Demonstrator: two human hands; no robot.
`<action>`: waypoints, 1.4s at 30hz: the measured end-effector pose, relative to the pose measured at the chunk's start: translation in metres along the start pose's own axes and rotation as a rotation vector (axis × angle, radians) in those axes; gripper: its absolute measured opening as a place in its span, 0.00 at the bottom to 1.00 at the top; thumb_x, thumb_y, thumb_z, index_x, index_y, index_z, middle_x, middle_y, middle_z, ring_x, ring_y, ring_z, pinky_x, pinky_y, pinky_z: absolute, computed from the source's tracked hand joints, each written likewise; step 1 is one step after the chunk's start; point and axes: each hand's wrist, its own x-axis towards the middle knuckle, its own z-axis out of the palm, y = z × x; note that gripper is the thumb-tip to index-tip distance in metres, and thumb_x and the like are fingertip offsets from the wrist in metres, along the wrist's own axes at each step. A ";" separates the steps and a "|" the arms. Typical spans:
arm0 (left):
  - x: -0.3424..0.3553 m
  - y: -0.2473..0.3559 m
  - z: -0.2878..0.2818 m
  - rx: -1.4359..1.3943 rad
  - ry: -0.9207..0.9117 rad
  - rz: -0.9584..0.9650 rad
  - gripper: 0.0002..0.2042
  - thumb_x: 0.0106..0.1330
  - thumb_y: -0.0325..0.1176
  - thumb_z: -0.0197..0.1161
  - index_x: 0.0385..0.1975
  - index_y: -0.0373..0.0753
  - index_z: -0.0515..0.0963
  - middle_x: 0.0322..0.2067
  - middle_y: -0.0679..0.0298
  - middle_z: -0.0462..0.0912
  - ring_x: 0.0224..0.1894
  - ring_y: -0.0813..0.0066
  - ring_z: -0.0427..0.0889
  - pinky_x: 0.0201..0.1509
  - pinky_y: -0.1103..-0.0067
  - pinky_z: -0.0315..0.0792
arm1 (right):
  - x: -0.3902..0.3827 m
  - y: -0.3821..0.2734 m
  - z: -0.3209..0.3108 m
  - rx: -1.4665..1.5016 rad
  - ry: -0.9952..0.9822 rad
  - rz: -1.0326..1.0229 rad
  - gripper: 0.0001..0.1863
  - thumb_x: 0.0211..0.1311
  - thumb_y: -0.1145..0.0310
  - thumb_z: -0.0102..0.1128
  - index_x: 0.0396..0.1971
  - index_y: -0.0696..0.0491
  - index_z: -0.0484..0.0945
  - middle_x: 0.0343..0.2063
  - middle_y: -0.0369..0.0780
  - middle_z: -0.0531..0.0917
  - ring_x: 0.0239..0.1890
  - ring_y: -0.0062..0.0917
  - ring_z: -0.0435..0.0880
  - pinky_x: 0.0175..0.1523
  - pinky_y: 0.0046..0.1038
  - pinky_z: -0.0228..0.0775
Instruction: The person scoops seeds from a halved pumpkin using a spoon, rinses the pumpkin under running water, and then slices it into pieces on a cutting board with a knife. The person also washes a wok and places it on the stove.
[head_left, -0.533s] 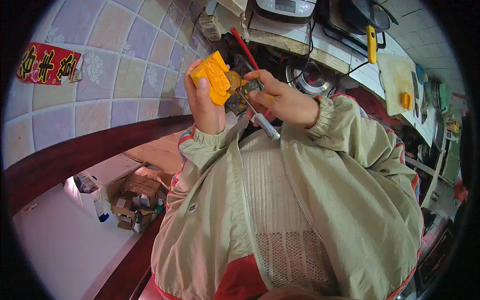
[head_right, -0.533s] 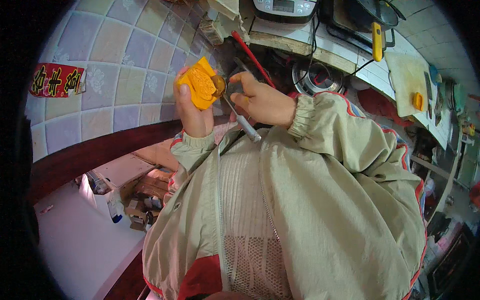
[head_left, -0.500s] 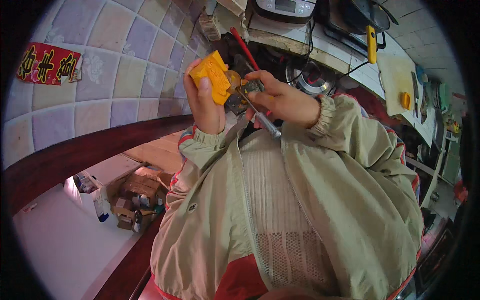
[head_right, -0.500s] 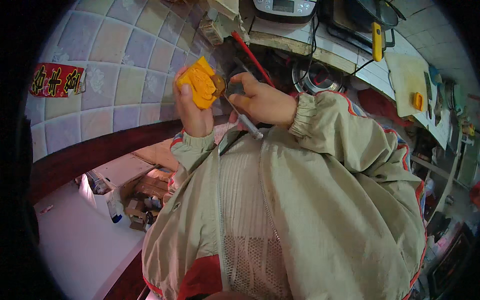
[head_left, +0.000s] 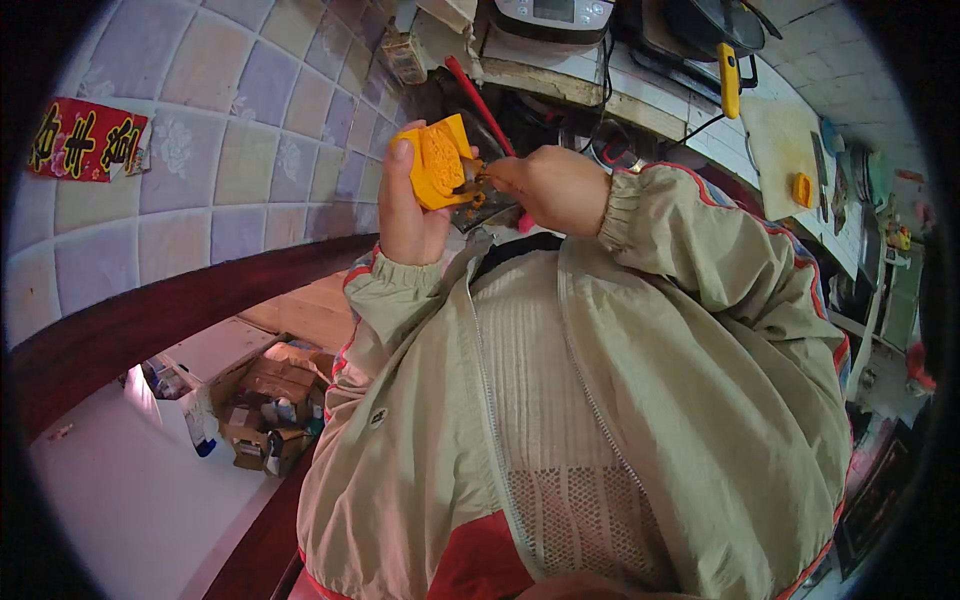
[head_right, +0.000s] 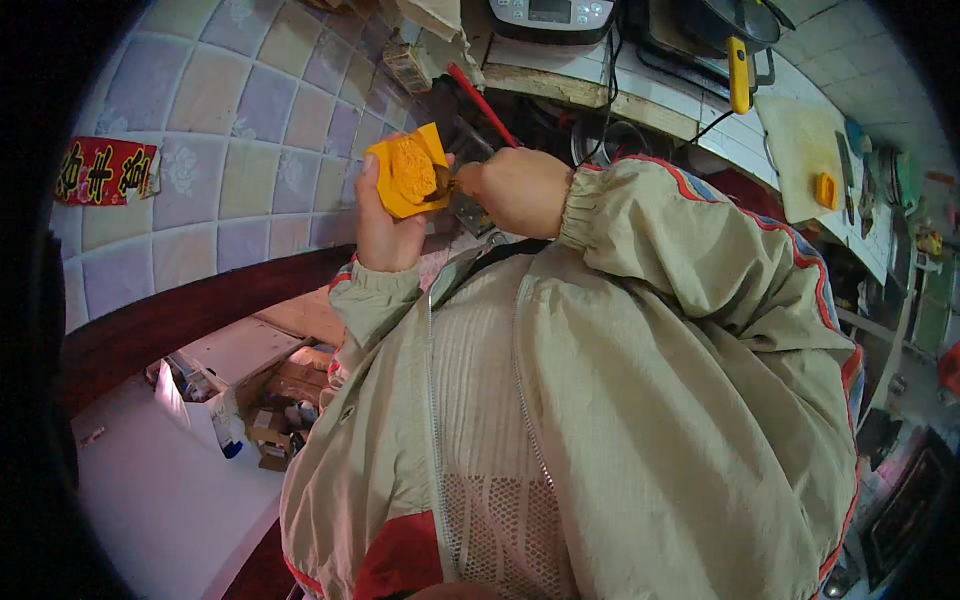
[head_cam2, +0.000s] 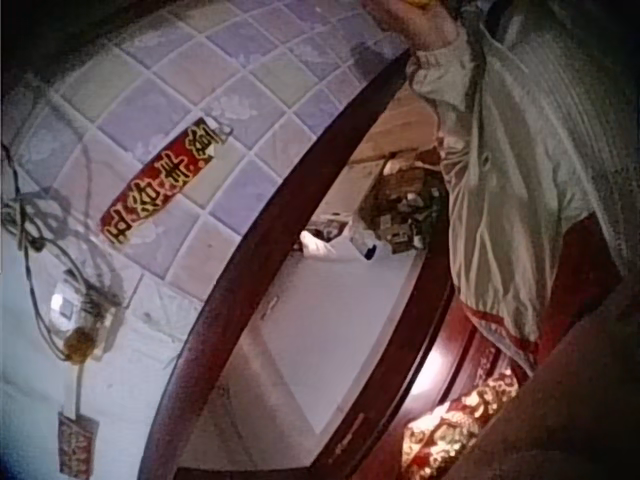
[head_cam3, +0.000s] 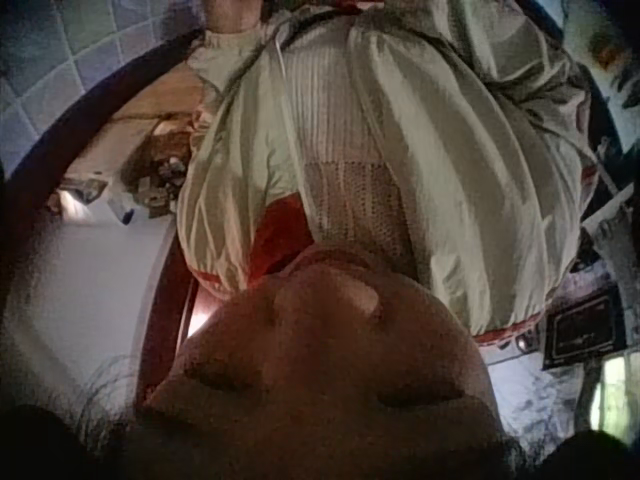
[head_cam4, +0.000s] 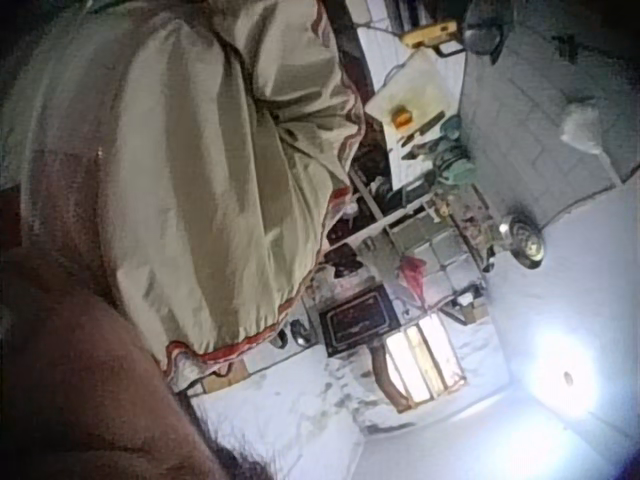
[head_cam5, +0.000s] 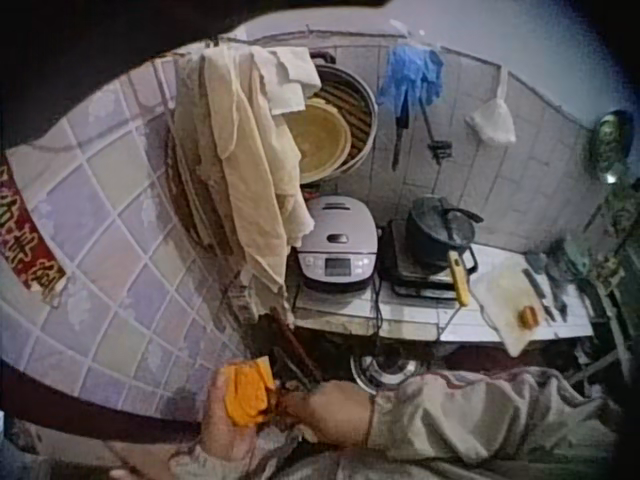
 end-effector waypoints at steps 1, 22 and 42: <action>-0.001 0.000 0.000 -0.059 0.011 -0.043 0.20 0.70 0.48 0.48 0.54 0.41 0.64 0.49 0.56 0.74 0.48 0.62 0.78 0.52 0.65 0.73 | -0.001 0.002 0.002 0.044 0.011 -0.008 0.19 0.48 0.74 0.58 0.44 0.54 0.73 0.18 0.48 0.79 0.24 0.43 0.81 0.28 0.42 0.72; -0.005 0.003 -0.010 -0.272 0.226 -0.255 0.31 0.66 0.62 0.44 0.55 0.41 0.69 0.49 0.58 0.77 0.52 0.60 0.75 0.58 0.58 0.66 | 0.019 -0.021 0.004 -0.400 0.003 -0.050 0.15 0.57 0.67 0.53 0.43 0.58 0.74 0.21 0.40 0.80 0.23 0.34 0.83 0.25 0.33 0.75; 0.002 -0.027 -0.012 -0.180 0.196 0.066 0.27 0.68 0.58 0.45 0.53 0.41 0.66 0.46 0.55 0.77 0.47 0.62 0.77 0.51 0.66 0.71 | 0.030 -0.022 0.015 0.144 -0.083 0.222 0.12 0.49 0.74 0.59 0.37 0.54 0.81 0.30 0.50 0.82 0.37 0.44 0.82 0.43 0.40 0.75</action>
